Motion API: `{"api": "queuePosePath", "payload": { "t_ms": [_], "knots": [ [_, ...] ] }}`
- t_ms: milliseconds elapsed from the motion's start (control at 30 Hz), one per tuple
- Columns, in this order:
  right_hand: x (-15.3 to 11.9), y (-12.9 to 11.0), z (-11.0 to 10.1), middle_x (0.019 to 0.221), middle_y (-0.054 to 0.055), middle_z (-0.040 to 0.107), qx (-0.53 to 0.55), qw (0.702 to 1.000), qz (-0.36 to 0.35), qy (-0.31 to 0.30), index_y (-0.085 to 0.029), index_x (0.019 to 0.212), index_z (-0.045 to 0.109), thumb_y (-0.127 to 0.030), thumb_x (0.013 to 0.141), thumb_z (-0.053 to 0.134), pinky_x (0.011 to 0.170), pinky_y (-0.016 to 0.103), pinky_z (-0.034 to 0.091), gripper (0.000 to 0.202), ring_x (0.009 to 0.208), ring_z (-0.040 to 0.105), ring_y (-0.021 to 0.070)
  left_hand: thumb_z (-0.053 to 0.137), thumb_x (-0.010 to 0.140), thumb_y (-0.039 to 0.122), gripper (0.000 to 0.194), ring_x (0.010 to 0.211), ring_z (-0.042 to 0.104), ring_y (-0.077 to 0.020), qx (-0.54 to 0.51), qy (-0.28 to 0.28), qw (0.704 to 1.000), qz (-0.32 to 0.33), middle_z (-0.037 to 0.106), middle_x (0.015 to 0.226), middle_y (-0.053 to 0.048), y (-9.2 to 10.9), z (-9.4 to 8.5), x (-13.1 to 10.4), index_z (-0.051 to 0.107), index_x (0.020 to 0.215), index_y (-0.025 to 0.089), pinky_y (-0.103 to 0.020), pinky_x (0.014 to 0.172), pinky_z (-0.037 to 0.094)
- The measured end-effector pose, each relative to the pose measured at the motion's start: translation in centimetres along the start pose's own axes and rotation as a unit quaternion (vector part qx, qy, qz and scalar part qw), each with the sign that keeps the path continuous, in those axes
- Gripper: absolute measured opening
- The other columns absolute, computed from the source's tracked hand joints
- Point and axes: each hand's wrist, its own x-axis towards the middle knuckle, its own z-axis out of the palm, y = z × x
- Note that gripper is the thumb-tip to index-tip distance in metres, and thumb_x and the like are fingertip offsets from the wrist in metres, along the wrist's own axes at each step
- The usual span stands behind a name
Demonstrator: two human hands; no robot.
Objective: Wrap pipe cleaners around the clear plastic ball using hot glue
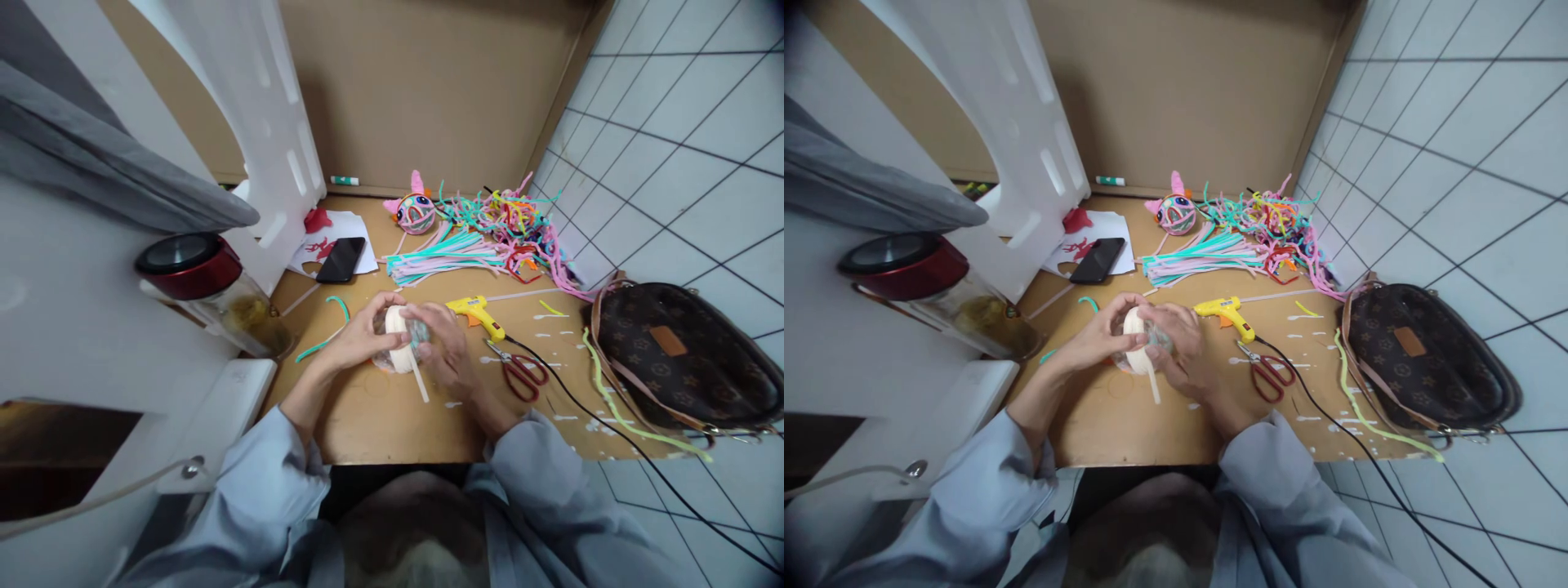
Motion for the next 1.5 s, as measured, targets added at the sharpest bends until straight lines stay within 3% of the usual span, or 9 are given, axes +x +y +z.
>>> {"api": "queuePosePath", "payload": {
  "t_ms": [100,167,367,533,700,833,1033,1200,1500],
  "knots": [
    [-0.1,0.5,0.2,0.134,0.009,0.064,0.016,0.996,0.083,0.038,-0.027,0.150,0.039,-0.058,0.102,0.030,0.109,0.048,0.041,0.058,0.126,0.056,0.0259,0.081,0.062,0.034,0.062,0.087,0.053,-0.0170,-0.004,-0.002,1.000,0.002,0.057,0.099,-0.002,-0.1,0.0,0.0,0.049,0.113,0.020,-0.029,0.079,0.044],
    [0.0,1.0,0.4,0.132,0.009,0.065,0.005,0.994,0.102,0.041,-0.026,0.151,0.036,-0.059,0.102,0.028,0.110,0.048,0.039,0.060,0.125,0.056,0.0261,0.082,0.061,0.033,0.062,0.089,0.054,-0.0174,-0.005,0.001,1.000,0.005,0.057,0.102,-0.003,-0.1,0.0,0.0,0.049,0.113,0.021,-0.030,0.081,0.045],
    [0.5,0.8,0.6,0.133,0.011,0.063,-0.059,0.996,0.065,-0.001,-0.025,0.151,0.038,-0.064,0.101,0.022,0.107,0.048,0.039,0.065,0.126,0.052,0.0279,0.084,0.060,0.035,0.068,0.105,0.057,-0.0212,-0.018,0.017,1.000,0.015,0.055,0.121,-0.007,-0.8,-0.2,0.2,0.049,0.116,0.022,-0.034,0.094,0.045],
    [0.6,-0.2,0.3,0.128,0.008,0.066,-0.022,0.999,0.044,-0.011,-0.028,0.149,0.039,-0.067,0.100,0.022,0.107,0.048,0.039,0.066,0.126,0.053,0.0270,0.084,0.063,0.031,0.068,0.115,0.058,-0.0242,-0.016,0.012,0.999,0.028,0.058,0.124,-0.009,-1.0,-0.3,0.3,0.048,0.119,0.021,-0.038,0.102,0.045],
    [0.2,-0.4,0.2,0.120,0.007,0.070,0.030,0.997,0.057,0.034,-0.028,0.144,0.043,-0.047,0.102,0.037,0.107,0.049,0.041,0.046,0.123,0.056,0.0256,0.081,0.066,0.034,0.062,0.102,0.059,-0.0198,-0.017,0.021,1.000,0.006,0.059,0.119,-0.006,-0.6,-0.3,0.1,0.049,0.117,0.021,-0.033,0.093,0.048],
    [0.1,-0.1,0.1,0.123,0.008,0.066,0.002,0.996,0.060,0.060,-0.027,0.134,0.051,-0.027,0.093,0.049,0.103,0.047,0.044,0.041,0.118,0.058,0.0253,0.081,0.067,0.035,0.058,0.091,0.057,-0.0159,-0.034,0.023,0.999,0.015,0.059,0.110,-0.003,-0.7,-0.2,0.2,0.051,0.114,0.021,-0.027,0.082,0.047],
    [0.5,-0.3,0.1,0.118,0.008,0.067,-0.003,0.998,0.042,0.054,-0.024,0.120,0.058,-0.021,0.087,0.050,0.100,0.045,0.046,0.035,0.113,0.059,0.0253,0.081,0.064,0.036,0.052,0.084,0.054,-0.0156,-0.039,0.043,0.998,0.025,0.059,0.097,-0.001,-0.9,0.1,0.5,0.054,0.106,0.021,-0.027,0.077,0.044],
    [0.4,-0.4,0.2,0.118,0.008,0.067,-0.004,0.998,0.049,0.035,-0.024,0.118,0.058,-0.020,0.086,0.050,0.098,0.045,0.047,0.034,0.112,0.060,0.0248,0.080,0.063,0.038,0.048,0.092,0.056,-0.0187,-0.033,0.067,0.997,0.029,0.061,0.102,-0.002,-1.0,0.4,0.5,0.059,0.102,0.021,-0.028,0.081,0.043],
    [0.3,0.0,0.0,0.115,0.007,0.068,-0.007,0.999,0.021,0.039,-0.025,0.114,0.061,-0.021,0.089,0.050,0.097,0.044,0.046,0.028,0.111,0.061,0.0240,0.083,0.059,0.032,0.036,0.127,0.052,-0.0280,-0.057,0.089,0.993,0.044,0.059,0.122,-0.008,-0.7,0.7,0.4,0.066,0.088,0.019,-0.035,0.104,0.039]
  ]
}}
